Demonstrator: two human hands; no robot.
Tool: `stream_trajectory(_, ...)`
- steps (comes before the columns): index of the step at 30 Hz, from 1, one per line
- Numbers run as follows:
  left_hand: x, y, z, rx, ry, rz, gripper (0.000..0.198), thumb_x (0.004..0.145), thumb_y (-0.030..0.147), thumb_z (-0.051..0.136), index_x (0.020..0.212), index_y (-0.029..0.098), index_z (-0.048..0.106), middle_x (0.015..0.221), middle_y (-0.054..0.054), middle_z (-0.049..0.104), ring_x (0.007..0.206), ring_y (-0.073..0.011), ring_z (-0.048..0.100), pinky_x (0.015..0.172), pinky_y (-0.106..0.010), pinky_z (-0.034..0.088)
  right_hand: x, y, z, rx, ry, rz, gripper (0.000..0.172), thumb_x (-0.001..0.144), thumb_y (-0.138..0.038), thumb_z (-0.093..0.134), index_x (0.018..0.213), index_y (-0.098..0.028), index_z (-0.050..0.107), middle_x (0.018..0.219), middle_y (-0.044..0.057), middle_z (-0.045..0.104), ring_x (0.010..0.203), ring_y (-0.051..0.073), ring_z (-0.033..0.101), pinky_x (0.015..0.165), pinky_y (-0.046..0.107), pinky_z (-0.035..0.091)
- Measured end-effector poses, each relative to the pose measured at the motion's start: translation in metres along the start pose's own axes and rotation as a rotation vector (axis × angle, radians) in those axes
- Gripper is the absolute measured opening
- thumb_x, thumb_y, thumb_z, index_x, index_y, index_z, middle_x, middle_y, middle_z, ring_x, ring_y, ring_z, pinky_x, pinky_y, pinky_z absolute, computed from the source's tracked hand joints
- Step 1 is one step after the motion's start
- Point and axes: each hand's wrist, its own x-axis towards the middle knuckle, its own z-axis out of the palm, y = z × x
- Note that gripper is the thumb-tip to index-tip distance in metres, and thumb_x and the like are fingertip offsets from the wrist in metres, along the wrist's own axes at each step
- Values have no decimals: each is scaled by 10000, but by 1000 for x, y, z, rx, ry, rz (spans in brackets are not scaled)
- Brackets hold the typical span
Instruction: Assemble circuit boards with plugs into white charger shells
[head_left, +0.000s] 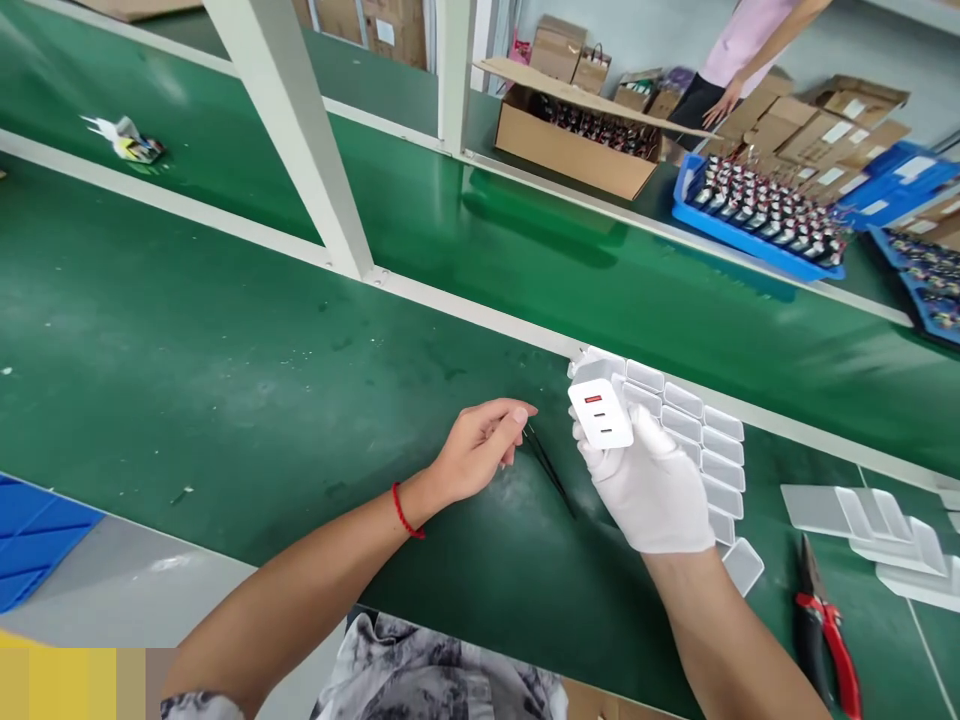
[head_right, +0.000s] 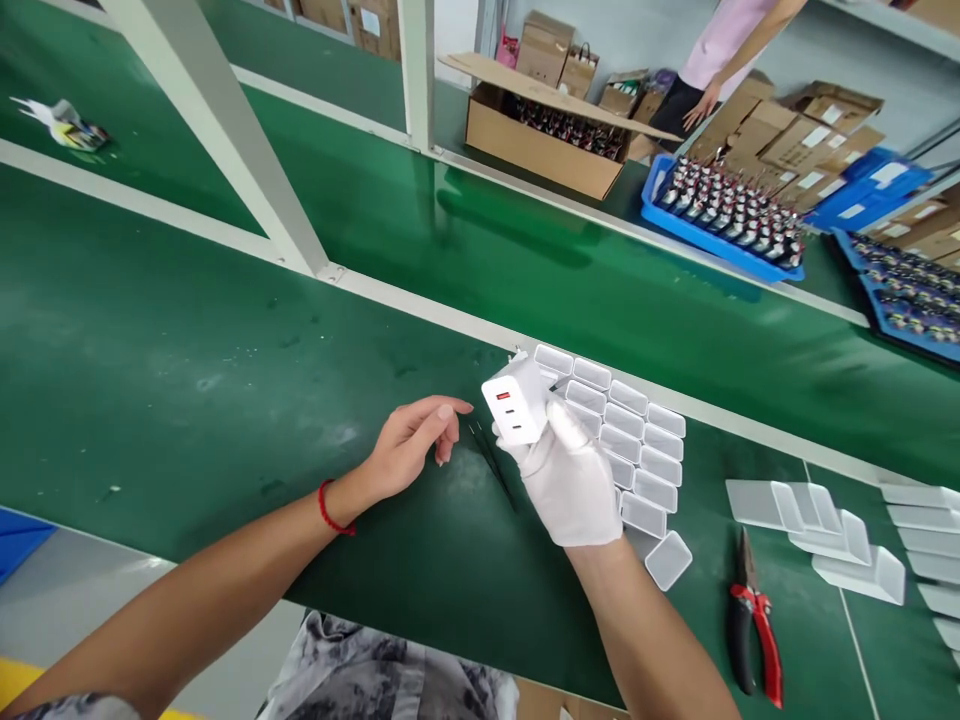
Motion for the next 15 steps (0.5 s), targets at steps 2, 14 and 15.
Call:
stream_trajectory(2, 0, 0, 0, 12, -9, 6, 584, 864, 687, 529, 918, 134, 709, 647, 5, 568, 473, -76, 524, 437, -202, 438, -2, 1, -1, 47, -4, 32, 308, 938, -503, 548, 1045, -260, 703, 1021, 47, 745, 873, 195, 730, 815, 347, 636)
stream_trajectory(14, -2, -2, -2, -115, -106, 143, 511, 849, 567, 652, 1161, 162, 667, 853, -38, 619, 613, -100, 592, 557, -226, 519, -1, 8, 5, 53, -20, 14, 235, 932, -433, 575, 1039, -281, 719, 1104, 32, 732, 970, 203, 715, 779, 335, 633)
stream_trajectory(15, -2, -2, -2, -126, -124, 173, 521, 847, 551, 666, 1204, 172, 648, 888, -46, 623, 645, -107, 606, 583, -231, 526, -1, 9, 5, 52, -14, -9, 213, 924, -420, 595, 1030, -287, 723, 1102, 25, 732, 984, 204, 710, 790, 335, 628)
